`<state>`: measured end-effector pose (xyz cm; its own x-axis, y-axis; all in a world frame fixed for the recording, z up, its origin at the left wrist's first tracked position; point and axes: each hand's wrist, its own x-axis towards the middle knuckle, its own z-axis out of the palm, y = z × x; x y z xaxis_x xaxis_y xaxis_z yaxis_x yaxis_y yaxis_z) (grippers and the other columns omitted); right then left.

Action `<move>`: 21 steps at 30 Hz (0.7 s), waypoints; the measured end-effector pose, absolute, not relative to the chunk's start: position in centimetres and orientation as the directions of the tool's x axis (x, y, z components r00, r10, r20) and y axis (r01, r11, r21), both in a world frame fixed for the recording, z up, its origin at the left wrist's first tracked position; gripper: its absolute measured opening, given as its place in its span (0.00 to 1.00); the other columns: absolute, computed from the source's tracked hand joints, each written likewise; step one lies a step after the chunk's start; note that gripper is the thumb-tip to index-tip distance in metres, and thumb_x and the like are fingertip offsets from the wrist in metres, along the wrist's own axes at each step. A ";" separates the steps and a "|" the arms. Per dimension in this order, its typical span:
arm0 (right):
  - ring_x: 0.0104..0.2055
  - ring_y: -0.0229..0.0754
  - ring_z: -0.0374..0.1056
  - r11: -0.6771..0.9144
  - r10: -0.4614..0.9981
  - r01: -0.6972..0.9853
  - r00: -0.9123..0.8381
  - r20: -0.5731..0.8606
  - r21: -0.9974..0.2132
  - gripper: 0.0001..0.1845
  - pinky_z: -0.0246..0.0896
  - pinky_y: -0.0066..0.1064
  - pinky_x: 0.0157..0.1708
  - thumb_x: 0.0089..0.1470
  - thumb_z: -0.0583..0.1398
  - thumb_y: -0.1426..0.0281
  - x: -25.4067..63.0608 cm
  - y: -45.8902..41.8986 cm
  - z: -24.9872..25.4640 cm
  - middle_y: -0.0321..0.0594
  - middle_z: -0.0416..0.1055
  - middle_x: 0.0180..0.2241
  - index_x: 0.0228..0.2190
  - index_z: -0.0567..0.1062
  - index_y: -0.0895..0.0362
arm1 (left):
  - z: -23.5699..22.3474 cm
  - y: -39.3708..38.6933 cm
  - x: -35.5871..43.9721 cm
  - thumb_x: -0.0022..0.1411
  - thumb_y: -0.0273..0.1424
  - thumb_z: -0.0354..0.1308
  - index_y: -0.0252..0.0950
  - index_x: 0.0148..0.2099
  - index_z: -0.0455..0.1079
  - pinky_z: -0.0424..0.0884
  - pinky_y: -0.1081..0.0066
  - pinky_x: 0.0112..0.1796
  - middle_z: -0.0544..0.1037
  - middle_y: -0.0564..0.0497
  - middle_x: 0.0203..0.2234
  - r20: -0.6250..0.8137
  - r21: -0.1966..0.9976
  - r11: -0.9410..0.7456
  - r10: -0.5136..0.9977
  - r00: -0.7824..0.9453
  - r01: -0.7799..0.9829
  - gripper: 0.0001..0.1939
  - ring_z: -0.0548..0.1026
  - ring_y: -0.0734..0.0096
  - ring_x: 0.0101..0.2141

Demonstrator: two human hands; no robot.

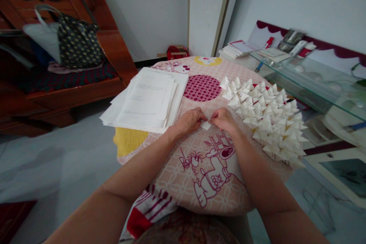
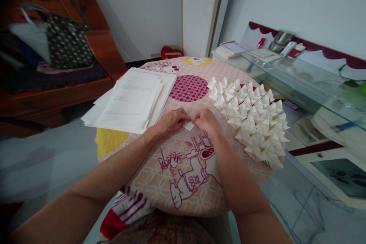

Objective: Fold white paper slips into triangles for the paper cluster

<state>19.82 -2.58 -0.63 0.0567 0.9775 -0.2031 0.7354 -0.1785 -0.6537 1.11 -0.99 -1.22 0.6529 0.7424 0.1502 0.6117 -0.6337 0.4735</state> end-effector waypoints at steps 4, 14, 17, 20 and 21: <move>0.13 0.33 0.59 -0.261 0.955 0.669 0.072 -0.288 -0.696 0.06 0.49 0.27 0.15 0.48 0.64 0.77 20.2 -2.5 -0.6 0.32 0.66 0.16 0.24 0.75 0.56 | -1.4 -0.8 1.1 0.58 0.17 0.55 0.37 0.47 0.82 0.74 0.65 0.49 0.80 0.46 0.40 0.157 0.487 -0.628 0.747 0.646 0.607 0.20 0.78 0.64 0.42; 0.15 0.34 0.61 -0.192 0.974 0.730 0.063 -0.216 -0.656 0.10 0.51 0.27 0.16 0.49 0.70 0.66 20.1 -2.8 -0.5 0.32 0.68 0.17 0.25 0.74 0.56 | -1.5 -0.8 1.3 0.58 0.20 0.56 0.38 0.45 0.83 0.73 0.68 0.47 0.80 0.48 0.38 0.135 0.539 -0.547 0.807 0.575 0.641 0.17 0.77 0.67 0.39; 0.15 0.34 0.61 -0.202 0.971 0.743 0.069 -0.228 -0.637 0.10 0.51 0.27 0.17 0.50 0.70 0.67 19.7 -2.9 -0.1 0.32 0.67 0.16 0.25 0.75 0.56 | -1.3 -1.1 1.8 0.60 0.25 0.59 0.38 0.42 0.83 0.73 0.69 0.43 0.79 0.48 0.37 0.107 0.542 -0.468 0.862 0.495 0.698 0.12 0.76 0.69 0.36; 0.17 0.34 0.62 -0.209 0.970 0.763 0.083 -0.228 -0.612 0.09 0.52 0.27 0.18 0.50 0.69 0.66 19.5 -2.9 0.2 0.32 0.68 0.17 0.26 0.75 0.56 | -1.0 -1.3 2.5 0.59 0.28 0.61 0.38 0.40 0.82 0.71 0.70 0.40 0.80 0.49 0.36 0.076 0.546 -0.391 0.904 0.422 0.741 0.09 0.75 0.69 0.35; 0.18 0.34 0.63 -0.204 0.972 0.773 0.087 -0.219 -0.601 0.10 0.52 0.27 0.19 0.50 0.70 0.66 19.5 -3.0 0.2 0.33 0.68 0.17 0.26 0.76 0.56 | -1.0 -1.3 2.6 0.58 0.28 0.62 0.38 0.40 0.82 0.71 0.70 0.39 0.80 0.49 0.36 0.062 0.553 -0.371 0.911 0.407 0.746 0.09 0.75 0.69 0.34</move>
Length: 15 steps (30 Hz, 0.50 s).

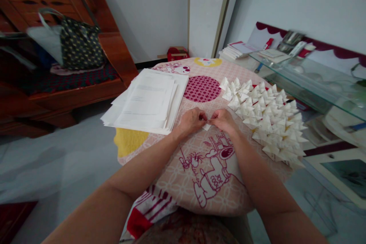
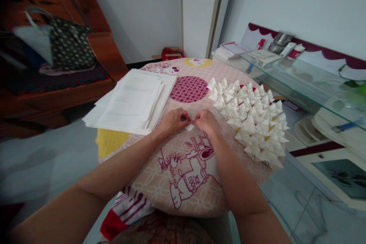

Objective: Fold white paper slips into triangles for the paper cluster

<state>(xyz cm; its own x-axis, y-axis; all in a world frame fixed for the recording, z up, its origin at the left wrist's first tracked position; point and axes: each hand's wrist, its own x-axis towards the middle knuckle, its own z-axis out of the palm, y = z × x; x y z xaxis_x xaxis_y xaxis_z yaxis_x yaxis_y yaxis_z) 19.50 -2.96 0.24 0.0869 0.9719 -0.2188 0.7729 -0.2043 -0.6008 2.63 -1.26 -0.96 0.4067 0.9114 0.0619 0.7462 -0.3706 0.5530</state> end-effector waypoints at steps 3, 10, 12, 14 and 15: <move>0.21 0.35 0.65 -0.175 0.980 0.796 0.085 -0.179 -0.579 0.09 0.52 0.27 0.20 0.49 0.70 0.66 19.5 -3.0 0.2 0.34 0.69 0.19 0.25 0.76 0.56 | -0.8 -1.0 2.9 0.55 0.28 0.64 0.38 0.40 0.82 0.69 0.71 0.35 0.79 0.50 0.31 0.023 0.580 -0.333 0.919 0.394 0.743 0.10 0.73 0.70 0.32; 0.20 0.35 0.63 -0.139 0.989 0.755 0.071 -0.130 -0.641 0.10 0.50 0.28 0.20 0.46 0.71 0.69 19.7 -2.9 -0.5 0.34 0.68 0.18 0.22 0.74 0.55 | -1.1 0.0 2.0 0.49 0.22 0.61 0.35 0.40 0.82 0.66 0.73 0.30 0.77 0.53 0.27 -0.001 0.680 -0.366 0.866 0.500 0.635 0.15 0.70 0.74 0.26; 0.19 0.35 0.62 -0.132 0.990 0.743 0.066 -0.124 -0.656 0.11 0.50 0.28 0.19 0.46 0.71 0.70 19.8 -2.8 -0.7 0.33 0.67 0.17 0.21 0.74 0.55 | -1.3 0.4 1.5 0.49 0.21 0.58 0.35 0.42 0.82 0.66 0.74 0.30 0.77 0.54 0.26 -0.003 0.709 -0.381 0.840 0.542 0.594 0.18 0.69 0.76 0.25; 0.17 0.34 0.61 -0.130 0.990 0.735 0.062 -0.125 -0.665 0.12 0.50 0.27 0.19 0.46 0.71 0.71 19.9 -2.8 -0.7 0.32 0.66 0.16 0.21 0.73 0.55 | -1.4 0.7 0.9 0.48 0.19 0.56 0.34 0.47 0.81 0.67 0.74 0.31 0.78 0.53 0.28 -0.004 0.726 -0.399 0.812 0.584 0.560 0.24 0.69 0.76 0.26; 0.17 0.33 0.61 -0.132 0.990 0.731 0.060 -0.130 -0.669 0.12 0.50 0.27 0.18 0.46 0.71 0.71 19.9 -2.8 -0.7 0.32 0.66 0.16 0.20 0.73 0.55 | -1.4 0.8 0.6 0.48 0.18 0.55 0.34 0.50 0.80 0.68 0.74 0.32 0.78 0.53 0.30 -0.007 0.728 -0.414 0.793 0.610 0.547 0.27 0.70 0.76 0.27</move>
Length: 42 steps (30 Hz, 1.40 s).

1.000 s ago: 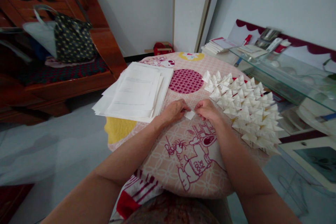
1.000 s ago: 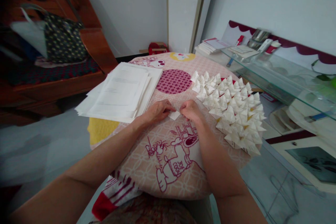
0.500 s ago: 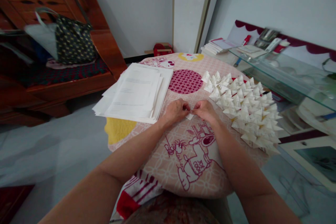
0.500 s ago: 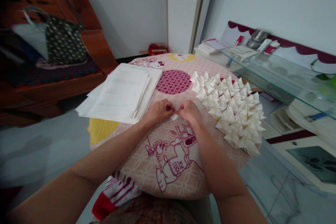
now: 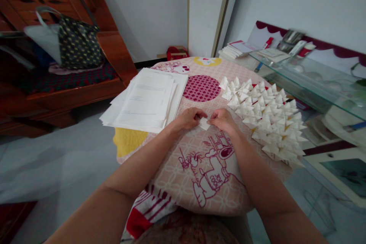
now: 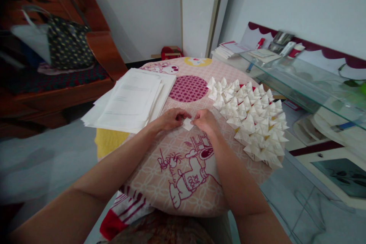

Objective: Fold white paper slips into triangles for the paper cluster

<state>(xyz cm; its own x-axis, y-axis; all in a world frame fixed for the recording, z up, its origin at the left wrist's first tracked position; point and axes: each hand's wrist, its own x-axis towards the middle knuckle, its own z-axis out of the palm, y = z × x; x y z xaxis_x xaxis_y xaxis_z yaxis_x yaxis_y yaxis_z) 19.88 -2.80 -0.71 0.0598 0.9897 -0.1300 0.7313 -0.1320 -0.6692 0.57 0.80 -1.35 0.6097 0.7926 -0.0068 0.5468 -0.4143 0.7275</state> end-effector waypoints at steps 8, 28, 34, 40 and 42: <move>0.14 0.34 0.60 -0.183 0.979 0.711 0.067 -0.193 -0.679 0.09 0.52 0.29 0.16 0.48 0.70 0.71 19.7 -3.0 -0.4 0.31 0.66 0.15 0.23 0.75 0.55 | -1.5 0.1 0.7 0.57 0.27 0.59 0.36 0.50 0.78 0.71 0.68 0.41 0.76 0.50 0.35 0.111 0.606 -0.524 0.801 0.588 0.598 0.18 0.73 0.71 0.34; 0.17 0.32 0.65 -0.188 0.971 0.330 -0.081 -0.226 -0.925 0.08 0.55 0.22 0.17 0.53 0.66 0.70 20.2 -3.9 0.2 0.34 0.72 0.18 0.25 0.75 0.58 | -1.7 -0.2 1.5 0.56 0.23 0.62 0.30 0.42 0.71 0.75 0.75 0.30 0.80 0.49 0.31 -0.076 0.994 0.105 0.892 0.446 -0.041 0.10 0.77 0.76 0.27; 0.18 0.33 0.63 -0.098 0.989 0.448 -0.055 -0.136 -0.889 0.11 0.56 0.24 0.20 0.53 0.64 0.72 19.5 -4.0 0.4 0.33 0.70 0.16 0.21 0.73 0.57 | -1.5 -0.3 1.2 0.56 0.27 0.61 0.34 0.35 0.69 0.71 0.73 0.28 0.75 0.54 0.23 -0.015 0.966 -0.096 0.907 0.421 0.241 0.05 0.75 0.73 0.25; 0.22 0.35 0.60 0.158 0.987 0.664 -0.108 0.116 -0.731 0.14 0.51 0.27 0.25 0.51 0.63 0.74 19.5 -3.9 0.2 0.32 0.65 0.17 0.17 0.69 0.57 | -0.9 -0.4 1.1 0.54 0.29 0.63 0.35 0.38 0.75 0.70 0.71 0.35 0.78 0.51 0.33 0.284 0.694 -0.452 0.887 0.364 0.560 0.07 0.74 0.69 0.34; 0.24 0.35 0.60 0.234 0.972 0.705 -0.142 0.190 -0.670 0.15 0.51 0.28 0.28 0.51 0.63 0.74 19.5 -3.8 0.3 0.33 0.64 0.18 0.16 0.67 0.56 | -0.9 -0.5 1.1 0.56 0.27 0.61 0.35 0.39 0.75 0.69 0.71 0.36 0.79 0.51 0.33 0.307 0.671 -0.493 0.864 0.399 0.553 0.06 0.74 0.70 0.33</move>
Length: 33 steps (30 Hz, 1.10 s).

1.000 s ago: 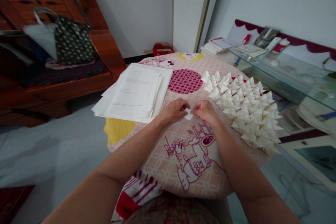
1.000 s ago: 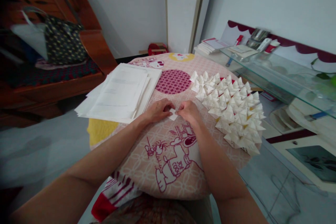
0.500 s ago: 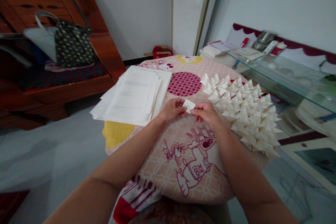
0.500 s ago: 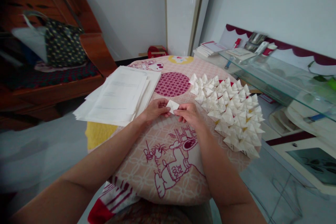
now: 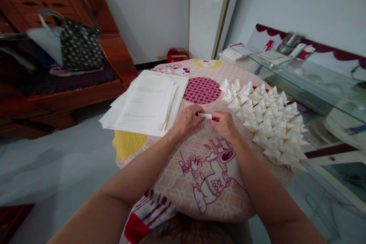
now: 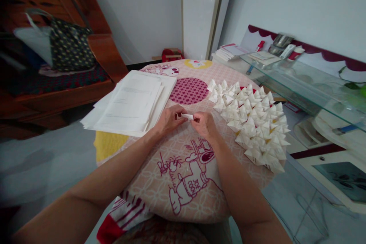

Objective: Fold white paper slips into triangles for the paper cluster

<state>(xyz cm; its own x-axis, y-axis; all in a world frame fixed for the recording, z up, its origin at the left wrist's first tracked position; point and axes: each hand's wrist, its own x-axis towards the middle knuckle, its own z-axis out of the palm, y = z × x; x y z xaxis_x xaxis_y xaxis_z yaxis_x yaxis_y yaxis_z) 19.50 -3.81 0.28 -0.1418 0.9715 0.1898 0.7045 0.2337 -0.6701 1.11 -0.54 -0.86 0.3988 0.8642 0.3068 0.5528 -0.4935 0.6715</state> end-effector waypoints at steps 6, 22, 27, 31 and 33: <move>0.34 0.41 0.66 0.336 0.933 0.754 -0.184 0.310 -0.565 0.07 0.57 0.30 0.36 0.51 0.63 0.76 19.4 -3.9 1.1 0.39 0.71 0.29 0.23 0.74 0.56 | -0.9 -0.9 1.2 0.59 0.22 0.57 0.34 0.36 0.74 0.69 0.70 0.39 0.78 0.48 0.32 0.392 0.564 -0.604 0.796 0.461 0.563 0.06 0.74 0.69 0.34; 0.37 0.43 0.69 0.456 0.879 0.817 -0.475 0.038 -0.354 0.02 0.61 0.33 0.39 0.56 0.67 0.73 19.4 -4.4 0.5 0.43 0.74 0.34 0.32 0.83 0.57 | 0.2 -2.1 -0.5 0.58 0.23 0.61 0.34 0.37 0.77 0.70 0.70 0.39 0.78 0.48 0.34 0.147 0.363 -0.715 0.677 0.722 0.597 0.05 0.76 0.68 0.35; 0.37 0.43 0.70 0.488 0.857 0.807 -0.515 0.008 -0.333 0.07 0.62 0.33 0.40 0.59 0.65 0.72 19.4 -4.4 0.4 0.44 0.74 0.34 0.29 0.83 0.58 | 0.2 -2.0 -0.3 0.61 0.24 0.59 0.35 0.36 0.80 0.68 0.71 0.36 0.79 0.48 0.32 0.106 0.329 -0.733 0.655 0.748 0.596 0.07 0.77 0.68 0.35; 0.36 0.42 0.69 0.513 0.844 0.791 -0.536 0.027 -0.334 0.10 0.60 0.33 0.38 0.60 0.63 0.73 19.7 -4.2 0.0 0.44 0.74 0.33 0.28 0.83 0.58 | 0.4 -1.9 -0.3 0.63 0.26 0.58 0.36 0.37 0.81 0.66 0.71 0.34 0.80 0.48 0.33 0.087 0.323 -0.735 0.651 0.754 0.597 0.10 0.77 0.68 0.34; 0.36 0.41 0.69 0.508 0.847 0.778 -0.530 0.048 -0.370 0.10 0.60 0.32 0.38 0.60 0.62 0.75 19.8 -4.1 -0.1 0.43 0.73 0.33 0.28 0.83 0.59 | 0.4 -1.8 -0.3 0.64 0.26 0.57 0.36 0.38 0.82 0.65 0.72 0.34 0.80 0.48 0.33 0.097 0.358 -0.716 0.667 0.739 0.599 0.10 0.77 0.69 0.34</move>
